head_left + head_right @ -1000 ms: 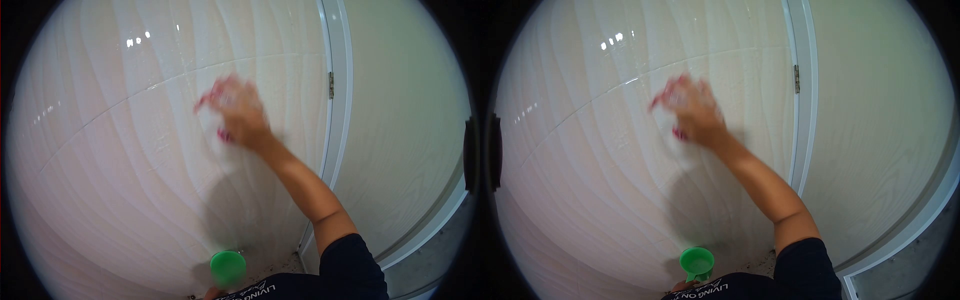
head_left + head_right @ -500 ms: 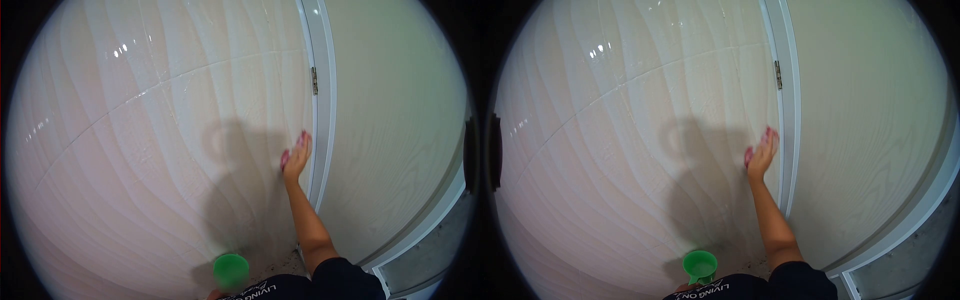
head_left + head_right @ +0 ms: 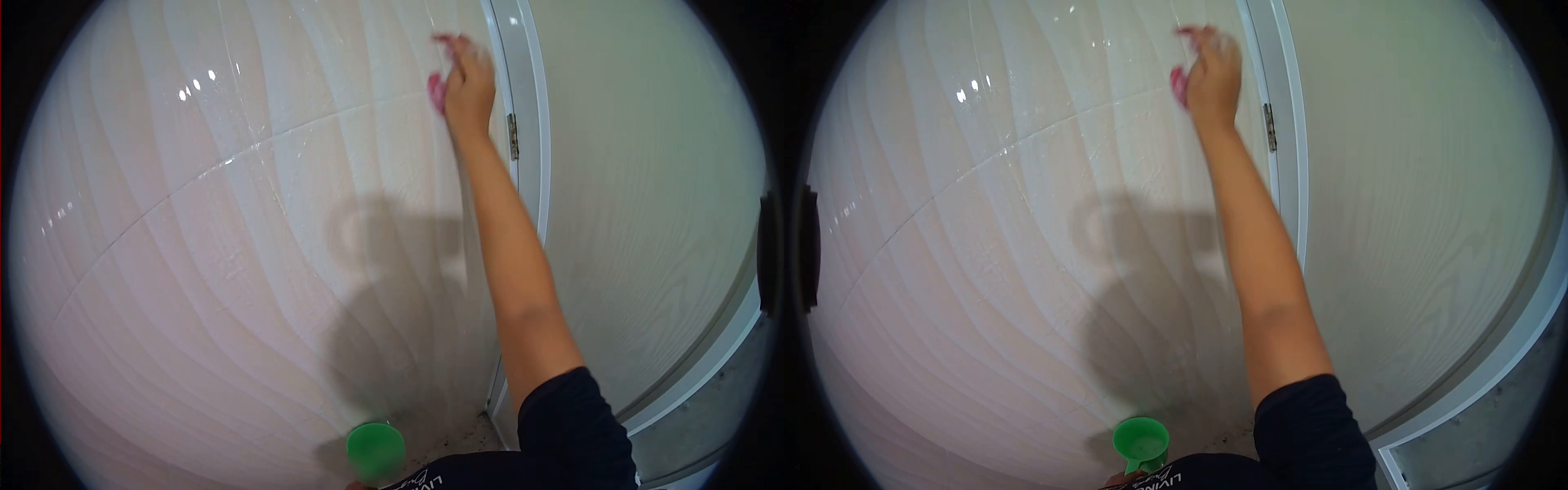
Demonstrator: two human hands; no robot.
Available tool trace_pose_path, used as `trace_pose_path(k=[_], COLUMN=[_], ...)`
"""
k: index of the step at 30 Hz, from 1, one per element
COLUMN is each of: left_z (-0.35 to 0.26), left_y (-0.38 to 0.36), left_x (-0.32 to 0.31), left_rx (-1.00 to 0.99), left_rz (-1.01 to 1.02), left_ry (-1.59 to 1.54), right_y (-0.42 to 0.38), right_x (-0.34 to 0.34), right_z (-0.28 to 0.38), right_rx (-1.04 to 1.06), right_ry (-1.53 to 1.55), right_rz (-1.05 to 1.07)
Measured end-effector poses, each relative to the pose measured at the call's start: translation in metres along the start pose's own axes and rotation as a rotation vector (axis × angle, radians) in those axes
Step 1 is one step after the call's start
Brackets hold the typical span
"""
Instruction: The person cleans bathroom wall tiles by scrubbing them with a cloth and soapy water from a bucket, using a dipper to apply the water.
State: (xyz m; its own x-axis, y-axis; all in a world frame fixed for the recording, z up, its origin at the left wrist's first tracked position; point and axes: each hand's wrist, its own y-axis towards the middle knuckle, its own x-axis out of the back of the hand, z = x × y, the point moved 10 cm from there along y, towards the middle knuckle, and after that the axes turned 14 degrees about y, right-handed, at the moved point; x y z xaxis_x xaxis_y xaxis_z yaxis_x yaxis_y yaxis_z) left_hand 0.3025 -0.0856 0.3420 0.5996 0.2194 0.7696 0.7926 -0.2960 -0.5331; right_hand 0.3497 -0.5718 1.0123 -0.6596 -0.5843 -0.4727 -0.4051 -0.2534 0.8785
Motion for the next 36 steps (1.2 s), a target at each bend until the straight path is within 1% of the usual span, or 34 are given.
trace_pose_path(k=[2, 3, 5, 6, 8, 10, 11, 13, 14, 15, 16, 17, 18, 19, 21, 22, 23, 24, 25, 26, 28, 30, 31, 32, 34, 35, 36], left_z=[0.007, 0.011, 0.018, 0.019, 0.020, 0.018, 0.012, -0.018, -0.019, -0.027, -0.030, -0.034, -0.042, -0.038, -0.045, -0.050, -0.049, -0.040, -0.029, -0.023, -0.029, -0.025, -0.022, -0.026, -0.034, -0.037, -0.041], left_y=[-0.012, -0.019, -0.031, -0.036, -0.045, -0.052, -0.058, -0.076, -0.080, -0.082, -0.085, -0.089, -0.093, -0.093, -0.088, -0.089, -0.085, -0.081, -0.081, -0.081, -0.079, -0.080, -0.081, -0.082, -0.090, -0.094, -0.099], left_x=[-0.010, -0.017, -0.032, -0.038, -0.049, -0.055, -0.051, -0.029, -0.026, -0.022, -0.015, -0.007, -0.001, -0.006, -0.005, -0.003, -0.004, -0.011, -0.020, -0.023, -0.025, -0.028, -0.029, -0.026, -0.023, -0.017, -0.024], left_rx=[0.018, 0.027, 0.041, 0.046, 0.056, 0.062, 0.065, 0.047, 0.167, 0.172, 0.201, 0.231, 0.249, 0.249, 0.007, -0.079, -0.077, 0.009, 0.101, 0.118, -0.016, 0.047, 0.094, 0.051, 0.068, 0.070, 0.097], left_rz=[0.019, 0.030, 0.050, 0.057, 0.066, 0.070, 0.074, 0.087, 0.130, 0.137, 0.092, 0.047, 0.065, 0.071, -0.054, -0.114, -0.116, -0.054, 0.011, 0.013, -0.017, -0.032, -0.047, -0.088, -0.094, -0.101, 0.027], left_ry=[0.002, 0.002, -0.001, -0.004, -0.009, -0.009, -0.009, -0.159, -0.227, -0.225, -0.296, -0.366, -0.327, -0.323, -0.166, -0.043, -0.047, -0.156, -0.267, -0.278, -0.180, -0.257, -0.318, -0.366, -0.395, -0.419, -0.293], right_y=[0.023, 0.018, 0.005, -0.014, -0.061, -0.119, -0.146, -0.200, -0.225, -0.253, -0.280, -0.306, -0.332, -0.352, -0.403, -0.388, -0.360, -0.329, -0.306, -0.282, -0.235, -0.210, -0.217, -0.227, -0.271, -0.300, -0.333], right_x=[0.004, 0.008, 0.014, 0.019, 0.027, 0.048, 0.061, 0.094, 0.111, 0.128, 0.144, 0.154, 0.163, 0.165, 0.178, 0.170, 0.149, 0.125, 0.110, 0.093, 0.059, 0.021, 0.001, -0.013, -0.031, -0.039, -0.041], right_z=[-0.016, -0.019, -0.013, -0.011, 0.005, 0.030, 0.029, 0.017, 0.010, 0.006, 0.005, 0.008, 0.010, 0.018, 0.018, 0.027, 0.038, 0.054, 0.056, 0.055, 0.073, 0.110, 0.134, 0.162, 0.207, 0.227, 0.250], right_rx=[0.050, 0.037, 0.112, 0.033, 0.004, -0.038, -0.113, -0.269, -0.348, -0.431, -0.513, -0.592, -0.667, -0.669, -0.921, -0.920, -0.791, -0.667, -0.632, -0.598, -0.488, -0.376, -0.298, -0.221, -0.091, -0.126, -0.157], right_ry=[-0.048, -0.050, -0.080, -0.029, -0.006, -0.149, -0.110, -0.095, -0.118, -0.148, -0.181, -0.205, -0.229, -0.235, -0.264, -0.264, -0.213, -0.160, -0.115, -0.068, -0.053, -0.020, -0.002, 0.015, 0.481, 0.518, 0.555], right_rz=[-0.068, -0.060, -0.068, -0.037, 0.091, 0.172, 0.181, 0.171, 0.152, 0.101, 0.047, 0.041, 0.034, 0.035, -0.115, -0.111, -0.001, 0.109, 0.088, 0.068, 0.095, 0.169, 0.252, 0.332, 0.467, 0.686, 0.905])
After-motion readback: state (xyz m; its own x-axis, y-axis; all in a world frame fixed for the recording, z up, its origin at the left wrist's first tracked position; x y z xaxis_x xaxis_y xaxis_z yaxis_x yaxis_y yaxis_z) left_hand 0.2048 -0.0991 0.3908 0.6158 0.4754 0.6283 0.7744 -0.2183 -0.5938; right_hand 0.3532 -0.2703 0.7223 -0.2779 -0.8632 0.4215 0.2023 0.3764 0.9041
